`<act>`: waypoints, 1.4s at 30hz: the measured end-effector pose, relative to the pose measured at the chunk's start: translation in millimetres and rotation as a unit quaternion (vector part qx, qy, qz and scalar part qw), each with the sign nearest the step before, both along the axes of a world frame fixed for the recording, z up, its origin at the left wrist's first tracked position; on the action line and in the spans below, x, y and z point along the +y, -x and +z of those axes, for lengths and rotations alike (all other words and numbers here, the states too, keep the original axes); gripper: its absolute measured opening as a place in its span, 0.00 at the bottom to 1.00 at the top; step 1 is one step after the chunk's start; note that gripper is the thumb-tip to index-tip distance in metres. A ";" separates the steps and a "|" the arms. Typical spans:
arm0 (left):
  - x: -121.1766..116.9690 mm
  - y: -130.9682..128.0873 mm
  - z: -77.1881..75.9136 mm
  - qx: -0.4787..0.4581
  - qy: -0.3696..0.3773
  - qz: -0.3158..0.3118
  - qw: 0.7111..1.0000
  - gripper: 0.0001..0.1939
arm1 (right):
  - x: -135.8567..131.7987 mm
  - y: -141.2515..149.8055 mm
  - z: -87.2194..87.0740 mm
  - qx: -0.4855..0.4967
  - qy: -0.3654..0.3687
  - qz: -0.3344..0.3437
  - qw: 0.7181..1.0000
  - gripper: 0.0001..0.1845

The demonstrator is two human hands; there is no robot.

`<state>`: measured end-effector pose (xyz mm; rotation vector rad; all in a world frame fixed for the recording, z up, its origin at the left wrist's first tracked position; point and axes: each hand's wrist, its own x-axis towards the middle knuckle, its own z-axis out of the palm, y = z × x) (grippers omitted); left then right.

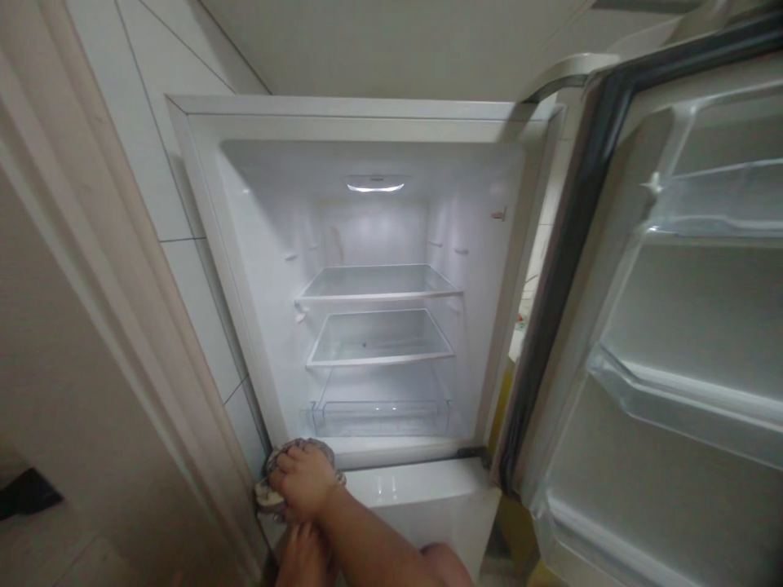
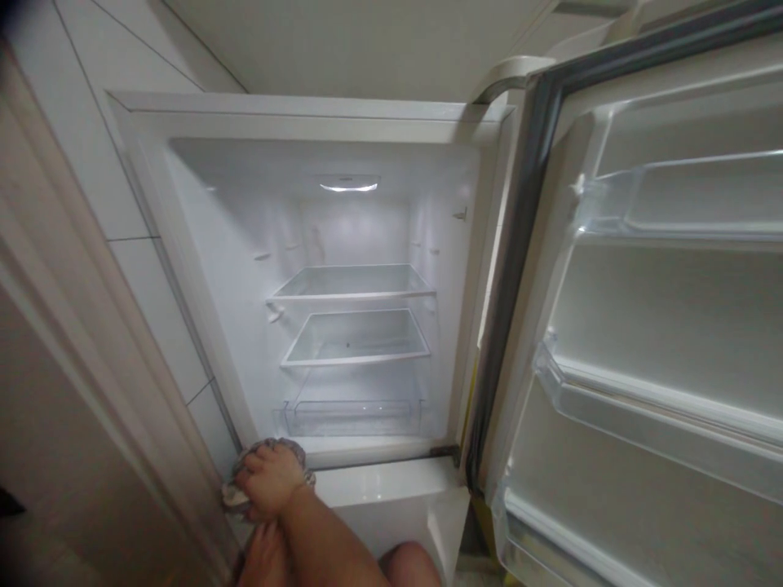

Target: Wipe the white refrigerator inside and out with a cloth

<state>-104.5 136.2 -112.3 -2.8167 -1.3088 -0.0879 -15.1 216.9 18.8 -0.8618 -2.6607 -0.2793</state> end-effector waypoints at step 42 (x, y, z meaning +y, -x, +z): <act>71.7 28.8 54.5 -0.068 -0.227 -0.224 0.945 0.35 | -99.8 -249.5 -18.2 0.244 0.120 -0.477 0.836 0.26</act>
